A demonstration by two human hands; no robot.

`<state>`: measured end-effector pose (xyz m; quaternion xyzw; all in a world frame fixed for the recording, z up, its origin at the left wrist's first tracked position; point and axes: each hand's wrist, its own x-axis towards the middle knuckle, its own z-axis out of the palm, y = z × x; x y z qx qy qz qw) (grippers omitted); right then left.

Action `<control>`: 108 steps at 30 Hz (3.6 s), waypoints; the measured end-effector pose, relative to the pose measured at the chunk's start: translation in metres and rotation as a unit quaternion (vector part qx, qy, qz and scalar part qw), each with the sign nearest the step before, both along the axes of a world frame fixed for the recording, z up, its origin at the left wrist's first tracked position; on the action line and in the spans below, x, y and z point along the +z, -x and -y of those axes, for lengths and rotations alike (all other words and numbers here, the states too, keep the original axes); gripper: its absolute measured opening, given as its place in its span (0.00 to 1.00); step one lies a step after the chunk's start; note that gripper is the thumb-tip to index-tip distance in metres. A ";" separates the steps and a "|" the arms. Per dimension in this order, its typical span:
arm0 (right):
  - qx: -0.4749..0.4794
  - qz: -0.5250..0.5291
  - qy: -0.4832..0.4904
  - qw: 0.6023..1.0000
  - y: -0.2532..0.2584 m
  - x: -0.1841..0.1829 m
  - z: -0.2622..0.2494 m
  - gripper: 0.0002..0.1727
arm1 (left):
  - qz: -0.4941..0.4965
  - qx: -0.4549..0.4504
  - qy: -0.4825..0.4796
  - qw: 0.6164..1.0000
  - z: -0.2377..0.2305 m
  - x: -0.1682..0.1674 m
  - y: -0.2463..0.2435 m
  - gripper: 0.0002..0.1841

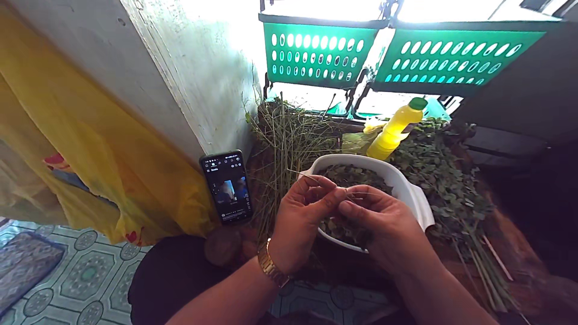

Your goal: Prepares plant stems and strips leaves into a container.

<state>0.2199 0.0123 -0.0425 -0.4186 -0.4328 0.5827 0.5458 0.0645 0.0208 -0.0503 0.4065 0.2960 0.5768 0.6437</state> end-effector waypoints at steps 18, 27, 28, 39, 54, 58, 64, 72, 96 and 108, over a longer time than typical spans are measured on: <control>-0.023 -0.060 0.010 0.998 0.003 -0.001 0.002 0.05 | 0.006 0.036 -0.003 0.999 0.002 -0.003 -0.002 0.07; -0.005 -0.031 0.039 0.999 0.002 0.001 0.001 0.03 | -0.002 0.081 -0.022 0.996 0.003 -0.006 -0.004 0.06; -0.006 -0.023 0.043 0.999 0.001 0.002 0.001 0.03 | -0.001 0.083 -0.027 0.996 0.002 -0.006 -0.003 0.06; -0.006 0.482 -0.030 0.876 -0.040 0.013 -0.018 0.04 | -0.050 0.125 -0.046 0.990 -0.011 0.006 0.018 0.07; -0.047 0.391 -0.282 0.875 -0.031 0.012 -0.003 0.14 | -0.041 0.077 -0.031 0.996 -0.006 0.003 0.008 0.08; -0.065 0.398 -0.270 0.874 -0.024 0.010 0.000 0.05 | -0.031 0.060 -0.039 0.997 -0.004 0.001 0.005 0.08; -0.048 0.304 -0.181 0.934 -0.021 0.014 0.000 0.05 | -0.051 -0.031 -0.062 0.996 -0.006 -0.002 0.003 0.24; -0.027 0.251 -0.155 0.955 -0.021 0.014 -0.001 0.05 | -0.086 -0.020 -0.078 0.993 -0.006 -0.002 0.003 0.25; -0.036 0.279 -0.108 0.954 -0.016 0.018 0.004 0.13 | -0.131 0.016 -0.088 0.987 -0.005 -0.004 0.003 0.23; -0.044 0.282 -0.136 0.949 -0.023 0.022 0.002 0.06 | -0.194 -0.002 -0.118 0.974 -0.008 -0.001 0.006 0.21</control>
